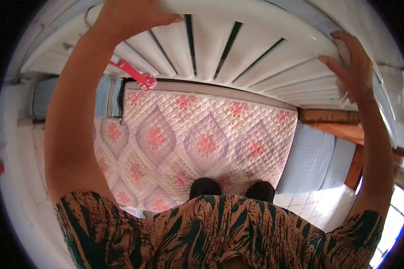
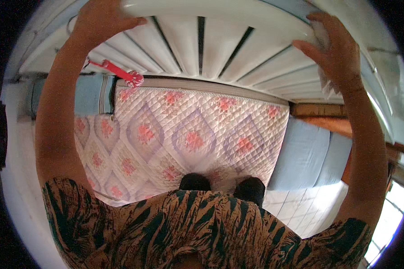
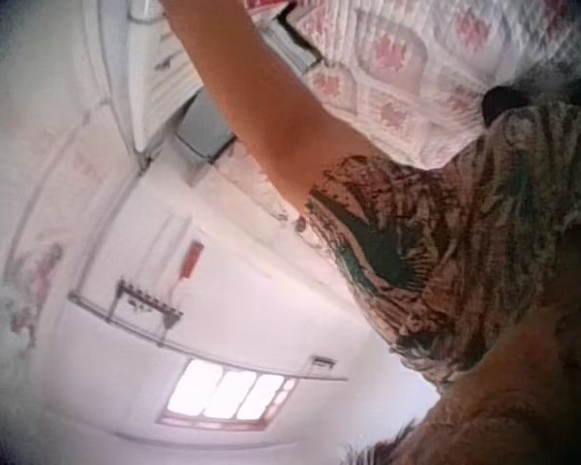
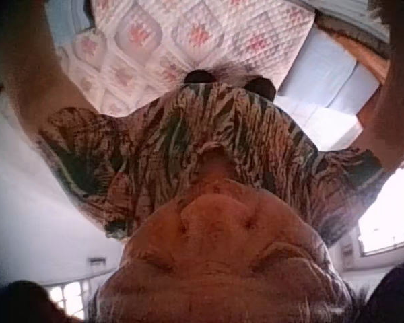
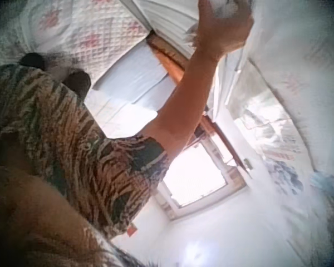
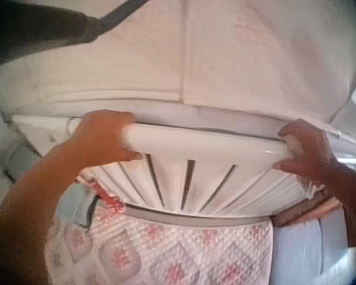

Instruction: The person wipes a radiator with a cloth and then wipes the glass top and wooden edges of a table.

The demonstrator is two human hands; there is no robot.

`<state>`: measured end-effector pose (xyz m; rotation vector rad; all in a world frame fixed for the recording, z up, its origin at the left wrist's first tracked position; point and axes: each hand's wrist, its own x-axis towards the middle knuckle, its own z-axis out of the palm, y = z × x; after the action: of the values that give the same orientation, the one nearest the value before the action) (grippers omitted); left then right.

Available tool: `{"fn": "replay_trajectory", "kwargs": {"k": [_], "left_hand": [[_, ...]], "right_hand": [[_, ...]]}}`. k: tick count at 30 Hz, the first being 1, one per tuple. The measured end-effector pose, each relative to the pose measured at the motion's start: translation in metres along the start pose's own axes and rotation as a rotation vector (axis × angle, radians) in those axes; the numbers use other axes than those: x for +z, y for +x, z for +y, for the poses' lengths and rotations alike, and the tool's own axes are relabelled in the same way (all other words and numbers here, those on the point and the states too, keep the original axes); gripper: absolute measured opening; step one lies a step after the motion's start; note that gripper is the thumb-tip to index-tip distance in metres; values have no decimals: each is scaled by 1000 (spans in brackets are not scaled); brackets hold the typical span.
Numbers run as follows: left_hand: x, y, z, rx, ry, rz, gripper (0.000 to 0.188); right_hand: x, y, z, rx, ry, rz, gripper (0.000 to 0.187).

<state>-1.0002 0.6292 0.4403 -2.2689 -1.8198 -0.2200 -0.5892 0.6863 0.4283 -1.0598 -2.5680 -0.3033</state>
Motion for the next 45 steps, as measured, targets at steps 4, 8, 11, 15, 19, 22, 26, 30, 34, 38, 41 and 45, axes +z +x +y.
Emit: {"fn": "replay_trajectory", "kwargs": {"k": [4,8,11,15,19,22,26,30,34,38,41,45], "left_hand": [[28,1,-10,22,72,94,58],[42,-3,-31,88,134,189,57],[39,-5,-36,136,143,184,55],[35,-1,-18,56,15,272,51],[21,-3,-2,-28,-7,195,43],[20,-1,-15,-40,-26,205,43],[32,2,-19,19,-21,226,43],[33,10,-16,101,-43,367,45],[24,3,-9,-39,-10,198,45],[24,4,-8,-9,-26,245,45],[22,12,-11,-15,-8,166,48],[28,-4,-27,21,73,226,47]], "right_hand": [[-9,-2,-2,52,26,-67,57],[-19,11,-40,31,74,9,46],[-18,8,-33,113,69,-47,44],[-3,2,5,89,-35,-57,61],[16,0,-6,37,-36,7,61],[12,15,-12,-49,-156,-4,62],[29,36,-24,-194,-134,-8,60],[21,56,-20,-336,125,110,57],[34,63,-27,-454,338,245,56],[25,52,-28,-301,274,127,54],[18,39,-24,-178,117,-23,59],[21,56,-56,-260,145,58,55]]}}
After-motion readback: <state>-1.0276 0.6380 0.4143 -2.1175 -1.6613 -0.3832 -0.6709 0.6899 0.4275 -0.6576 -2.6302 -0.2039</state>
